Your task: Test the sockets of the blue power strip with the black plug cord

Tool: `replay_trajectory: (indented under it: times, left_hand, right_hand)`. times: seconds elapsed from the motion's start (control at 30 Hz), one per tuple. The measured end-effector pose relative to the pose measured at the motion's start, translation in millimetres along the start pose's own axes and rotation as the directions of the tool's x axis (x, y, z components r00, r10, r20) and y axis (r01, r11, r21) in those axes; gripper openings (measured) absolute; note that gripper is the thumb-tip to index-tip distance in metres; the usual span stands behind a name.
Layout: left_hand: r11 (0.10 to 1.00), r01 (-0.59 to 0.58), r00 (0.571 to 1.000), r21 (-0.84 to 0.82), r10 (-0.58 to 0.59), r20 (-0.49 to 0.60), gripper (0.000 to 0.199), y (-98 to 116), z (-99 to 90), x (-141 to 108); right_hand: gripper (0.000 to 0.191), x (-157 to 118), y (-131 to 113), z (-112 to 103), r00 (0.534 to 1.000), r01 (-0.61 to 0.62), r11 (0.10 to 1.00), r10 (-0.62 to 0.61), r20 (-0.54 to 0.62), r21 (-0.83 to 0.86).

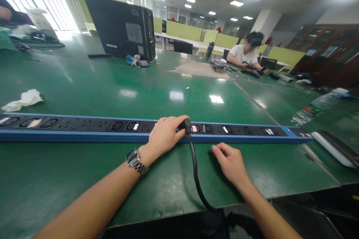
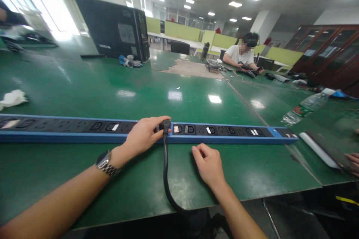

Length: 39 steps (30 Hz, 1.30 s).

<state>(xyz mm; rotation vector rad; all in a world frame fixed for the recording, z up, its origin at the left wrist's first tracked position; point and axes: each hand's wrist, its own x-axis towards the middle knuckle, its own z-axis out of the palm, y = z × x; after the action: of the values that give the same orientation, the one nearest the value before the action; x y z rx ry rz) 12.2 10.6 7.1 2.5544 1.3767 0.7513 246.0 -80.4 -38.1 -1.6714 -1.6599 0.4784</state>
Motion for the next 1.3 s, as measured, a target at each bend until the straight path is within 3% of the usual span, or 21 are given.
replay_trajectory:
  times: [0.3,0.43,0.53,0.6,0.67,0.7,0.77,0.83,0.9,0.97,1.03,1.1,1.2,1.3]
  left_hand:
    - [0.996,-0.037,0.997,0.085,0.031,0.071,0.038,-2.3,0.1,-1.1]
    - [0.988,-0.086,0.994,0.128,0.077,0.077,0.053,-3.2,-0.6,-5.2]
    - [0.975,-0.085,0.996,0.206,0.077,0.049,0.078,0.2,1.5,-9.5]
    - [0.961,-0.061,0.998,0.269,0.054,0.034,0.076,2.4,3.7,-11.2]
    - [0.951,-0.029,0.999,0.306,0.019,0.034,0.065,3.4,5.5,-11.6]
    - [0.95,-0.022,0.999,0.312,0.01,0.04,0.062,3.4,6.1,-11.4]
    - [0.95,-0.033,0.998,0.309,0.017,0.053,0.062,2.8,6.6,-10.8]
    - [0.951,-0.051,0.998,0.305,0.034,0.059,0.069,2.2,6.3,-10.3]
    - [0.95,-0.051,0.998,0.308,0.035,0.057,0.073,2.2,5.9,-10.2]
    - [0.95,-0.048,0.998,0.308,0.031,0.06,0.073,2.5,5.5,-10.3]
    - [0.951,-0.046,0.998,0.304,0.029,0.058,0.073,2.8,5.3,-10.7]
    - [0.952,-0.044,0.998,0.303,0.029,0.054,0.072,3.2,5.3,-11.0]
    - [0.95,-0.048,0.998,0.307,0.033,0.054,0.072,3.7,5.2,-10.9]
    - [0.946,-0.049,0.998,0.319,0.032,0.058,0.071,3.9,5.2,-10.4]
  right_hand:
    - [0.039,1.8,-0.2,3.5,0.995,-0.09,0.992,0.094,-0.04,0.09]
    - [0.041,7.6,-20.2,6.6,0.975,-0.218,0.923,0.222,0.022,0.317]
    - [0.049,23.4,-56.4,17.8,0.906,-0.419,0.775,0.325,0.271,0.472]
    - [0.051,37.3,-86.6,25.6,0.824,-0.553,0.655,0.338,0.455,0.515]
    - [0.046,48.9,-115.2,26.8,0.753,-0.653,0.47,0.317,0.577,0.594]
    - [0.043,52.4,-126.9,23.3,0.749,-0.661,0.366,0.284,0.598,0.655]
    - [0.038,54.3,-140.8,8.1,0.814,-0.579,0.217,0.207,0.543,0.786]
    - [0.036,50.8,-138.3,-14.2,0.904,-0.424,0.224,0.164,0.395,0.877]
    - [0.035,46.3,-119.9,-35.6,0.927,-0.366,0.306,0.205,0.314,0.879]
    - [0.036,43.9,-92.2,-49.7,0.875,-0.455,0.317,0.335,0.35,0.832]
    - [0.038,44.0,-65.4,-54.9,0.78,-0.573,0.263,0.467,0.417,0.776]
    - [0.04,45.7,-47.4,-53.6,0.721,-0.624,0.223,0.533,0.443,0.749]
    - [0.042,49.6,-38.8,-46.8,0.718,-0.637,0.234,0.525,0.456,0.734]
    - [0.04,51.9,-37.6,-38.8,0.736,-0.637,0.308,0.515,0.44,0.707]
